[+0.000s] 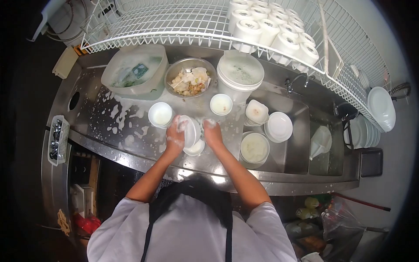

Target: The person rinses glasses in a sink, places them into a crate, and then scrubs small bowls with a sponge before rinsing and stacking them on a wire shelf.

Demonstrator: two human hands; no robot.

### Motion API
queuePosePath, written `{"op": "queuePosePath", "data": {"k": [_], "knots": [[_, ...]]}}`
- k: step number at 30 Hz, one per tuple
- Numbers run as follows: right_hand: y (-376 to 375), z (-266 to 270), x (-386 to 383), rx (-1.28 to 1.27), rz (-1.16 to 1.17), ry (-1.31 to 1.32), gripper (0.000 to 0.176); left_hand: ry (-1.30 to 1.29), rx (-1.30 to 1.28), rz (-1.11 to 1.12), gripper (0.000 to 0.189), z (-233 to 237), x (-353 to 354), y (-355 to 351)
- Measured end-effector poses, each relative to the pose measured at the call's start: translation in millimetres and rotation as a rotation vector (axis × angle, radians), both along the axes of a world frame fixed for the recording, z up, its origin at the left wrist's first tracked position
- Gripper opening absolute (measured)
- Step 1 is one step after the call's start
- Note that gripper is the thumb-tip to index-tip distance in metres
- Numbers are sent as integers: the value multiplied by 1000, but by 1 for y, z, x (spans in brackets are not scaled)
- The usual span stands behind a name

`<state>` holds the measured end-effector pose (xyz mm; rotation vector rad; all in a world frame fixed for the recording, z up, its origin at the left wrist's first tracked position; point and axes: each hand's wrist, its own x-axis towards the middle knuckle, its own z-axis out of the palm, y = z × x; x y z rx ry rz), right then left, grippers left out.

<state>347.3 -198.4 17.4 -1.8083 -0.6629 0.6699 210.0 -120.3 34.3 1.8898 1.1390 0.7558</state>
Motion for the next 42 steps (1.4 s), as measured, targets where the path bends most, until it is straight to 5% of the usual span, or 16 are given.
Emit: {"op": "queuePosePath", "data": {"k": [3,5,9,17,20,24,29,30,34,36,38,42], "knots": [[-6,-17,30,56,91,-194,36,32,-57,-16,36,-14,-11,-3],[8,-23,74,-10,-62,-304,39,-33,-89,-57,38,-44,-23,-1],[48,60,156,-128,-204,-752,38,275,198,-107,29,-62,-35,-6],[99,18,276,-526,159,-1272,37,382,329,-133,28,-80,-26,-3],[113,23,287,-665,439,-840,39,376,416,-160,30,-84,-23,2],[93,59,266,-608,380,-850,42,518,322,-181,28,-34,1,-5],[45,94,221,-49,18,-639,56,185,835,-178,30,-73,72,29],[38,92,216,63,-13,-545,55,239,714,-171,31,-69,93,32],[-21,80,189,328,-48,-132,53,503,377,-285,24,-97,165,73],[-60,45,181,355,-97,-148,51,539,407,-279,20,-99,178,78],[-112,25,168,303,-151,210,50,526,456,-264,19,-108,190,82],[-206,-23,141,211,-407,472,56,455,509,-275,15,-98,201,78]]}}
